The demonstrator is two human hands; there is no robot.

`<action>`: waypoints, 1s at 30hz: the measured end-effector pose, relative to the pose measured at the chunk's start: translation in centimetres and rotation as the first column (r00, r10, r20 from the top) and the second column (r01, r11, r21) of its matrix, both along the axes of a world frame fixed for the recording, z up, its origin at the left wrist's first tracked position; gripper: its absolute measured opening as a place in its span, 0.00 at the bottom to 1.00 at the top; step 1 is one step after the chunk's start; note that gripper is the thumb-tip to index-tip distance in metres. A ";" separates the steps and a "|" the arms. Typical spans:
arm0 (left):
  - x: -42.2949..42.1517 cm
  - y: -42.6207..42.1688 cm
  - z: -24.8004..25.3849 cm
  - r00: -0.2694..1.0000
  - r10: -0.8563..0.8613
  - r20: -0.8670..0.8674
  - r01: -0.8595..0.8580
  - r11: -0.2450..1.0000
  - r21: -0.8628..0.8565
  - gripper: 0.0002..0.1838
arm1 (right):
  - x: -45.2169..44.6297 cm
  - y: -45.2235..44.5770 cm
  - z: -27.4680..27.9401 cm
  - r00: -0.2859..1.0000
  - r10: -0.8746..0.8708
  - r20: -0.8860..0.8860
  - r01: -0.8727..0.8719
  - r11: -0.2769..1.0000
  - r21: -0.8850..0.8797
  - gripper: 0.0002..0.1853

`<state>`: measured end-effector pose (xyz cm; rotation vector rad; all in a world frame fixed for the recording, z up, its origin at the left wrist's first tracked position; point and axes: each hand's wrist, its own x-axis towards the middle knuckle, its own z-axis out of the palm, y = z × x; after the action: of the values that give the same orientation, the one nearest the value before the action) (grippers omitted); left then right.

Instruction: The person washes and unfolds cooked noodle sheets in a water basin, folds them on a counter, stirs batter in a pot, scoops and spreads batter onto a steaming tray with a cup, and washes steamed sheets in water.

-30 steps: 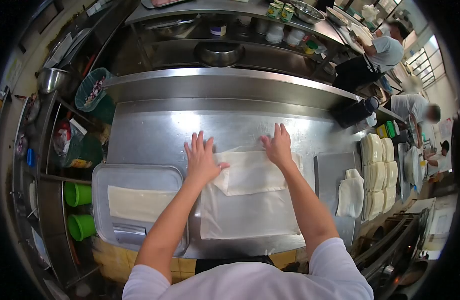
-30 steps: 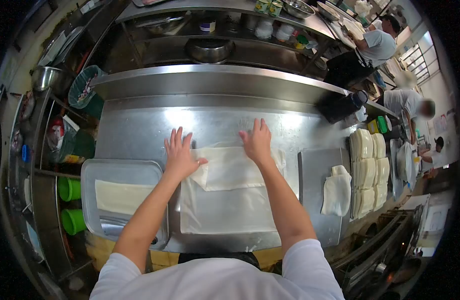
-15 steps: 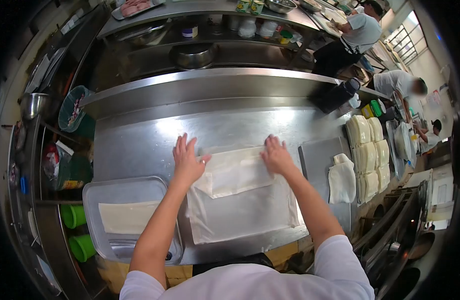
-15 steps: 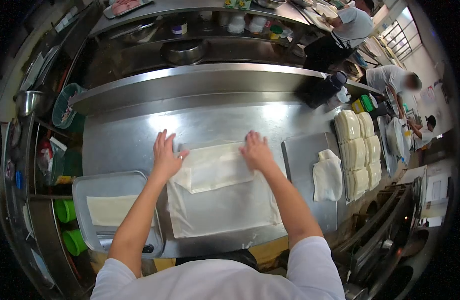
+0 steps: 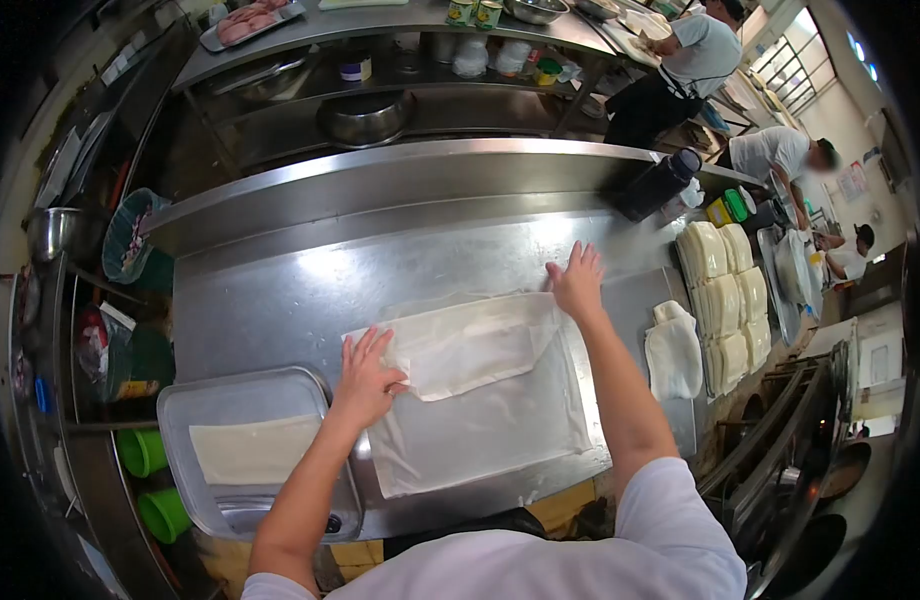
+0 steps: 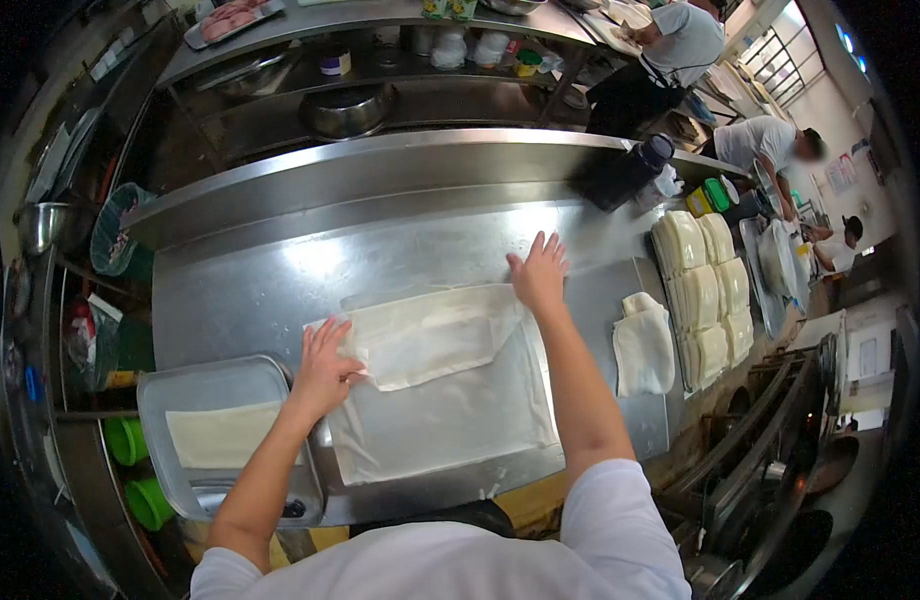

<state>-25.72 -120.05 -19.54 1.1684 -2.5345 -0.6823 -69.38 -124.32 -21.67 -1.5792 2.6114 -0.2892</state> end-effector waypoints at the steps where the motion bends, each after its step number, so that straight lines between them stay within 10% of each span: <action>1: -0.1 -0.1 -0.2 0.997 0.030 -0.065 -0.031 0.999 -0.022 0.16 | 0.6 1.3 -0.6 0.991 0.121 0.058 -0.115 0.988 -0.102 0.50; 6: -2.2 -0.5 1.3 0.856 0.240 -0.458 -0.244 0.968 0.051 0.08 | 12.9 10.6 4.7 0.782 0.589 0.203 -0.594 0.803 -0.041 0.54; 10: -3.2 -0.8 2.7 0.770 0.315 -0.555 -0.320 0.943 0.091 0.07 | 13.1 10.5 0.1 0.902 0.432 -0.020 -0.430 0.891 -0.143 0.41; 16: -1.4 1.6 2.4 0.864 0.282 -0.417 -0.286 0.957 0.056 0.07 | 7.3 12.6 0.9 0.872 0.454 0.185 -0.468 0.883 0.035 0.26; 19: -0.9 2.7 0.3 0.874 0.301 -0.382 -0.295 0.952 0.077 0.08 | 7.6 13.0 3.8 0.836 0.490 0.247 -0.487 0.870 -0.079 0.26; 25: -1.3 3.1 0.1 0.844 0.331 -0.423 -0.333 0.940 0.072 0.07 | 3.0 6.3 1.3 0.943 0.332 -0.025 -0.305 0.893 0.330 0.38; 30: -2.1 2.5 1.7 0.815 0.350 -0.462 -0.365 0.929 0.060 0.07 | 4.4 8.2 1.2 0.917 0.380 0.119 -0.381 0.924 -0.015 0.41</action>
<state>-27.85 -117.56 -17.81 1.2460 -1.8547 -0.7172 -64.95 -116.15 -20.52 -1.9517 2.1514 -0.3294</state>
